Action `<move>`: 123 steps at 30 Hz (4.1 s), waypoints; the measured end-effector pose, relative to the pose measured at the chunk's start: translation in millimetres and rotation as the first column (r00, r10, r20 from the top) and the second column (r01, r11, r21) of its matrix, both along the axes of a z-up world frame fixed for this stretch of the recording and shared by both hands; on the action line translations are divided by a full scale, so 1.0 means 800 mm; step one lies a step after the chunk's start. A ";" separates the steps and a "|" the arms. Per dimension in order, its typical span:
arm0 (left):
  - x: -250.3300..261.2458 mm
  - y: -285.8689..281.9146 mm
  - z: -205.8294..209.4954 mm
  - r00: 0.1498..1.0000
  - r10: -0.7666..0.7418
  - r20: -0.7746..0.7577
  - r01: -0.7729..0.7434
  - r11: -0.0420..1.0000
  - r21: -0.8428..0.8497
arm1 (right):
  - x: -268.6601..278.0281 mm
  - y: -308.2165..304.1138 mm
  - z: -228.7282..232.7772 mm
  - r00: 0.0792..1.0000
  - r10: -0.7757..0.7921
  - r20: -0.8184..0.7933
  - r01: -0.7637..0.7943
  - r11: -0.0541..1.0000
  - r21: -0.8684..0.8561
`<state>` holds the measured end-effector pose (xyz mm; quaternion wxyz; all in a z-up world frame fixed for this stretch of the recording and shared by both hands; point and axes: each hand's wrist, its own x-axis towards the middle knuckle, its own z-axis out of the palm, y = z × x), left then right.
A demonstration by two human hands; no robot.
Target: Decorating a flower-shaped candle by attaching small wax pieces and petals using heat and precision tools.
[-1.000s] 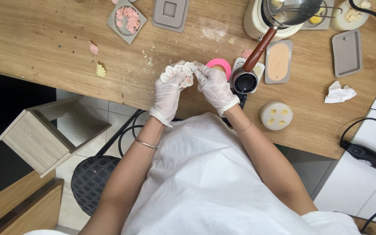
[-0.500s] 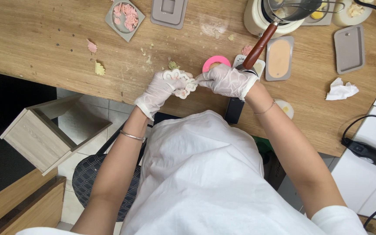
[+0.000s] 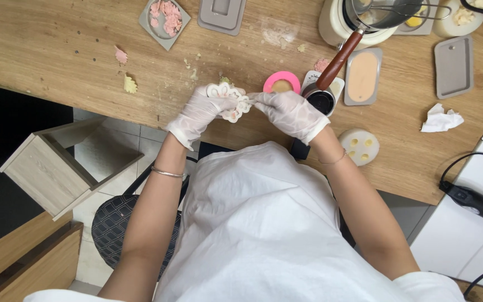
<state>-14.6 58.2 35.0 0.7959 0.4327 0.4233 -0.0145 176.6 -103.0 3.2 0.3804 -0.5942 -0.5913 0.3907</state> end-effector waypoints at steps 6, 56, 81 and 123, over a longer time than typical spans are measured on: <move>-0.002 -0.003 0.003 0.991 -0.134 -0.001 0.132 0.979 0.157 | 0.006 0.013 0.017 0.959 0.200 0.198 -0.151 0.959 -0.240; 0.022 -0.065 -0.008 0.919 0.361 0.155 -0.356 0.932 -0.061 | -0.041 -0.026 0.031 0.910 -0.369 -0.187 0.366 0.929 -0.052; 0.018 -0.059 0.006 0.892 0.452 -0.015 -0.449 0.889 0.086 | 0.106 -0.068 0.011 0.144 -0.972 -0.184 0.787 0.225 -0.574; 0.023 -0.079 0.013 0.858 0.483 0.172 -0.428 0.859 -0.281 | -0.044 -0.071 0.093 0.952 -0.299 0.067 0.304 0.950 -0.068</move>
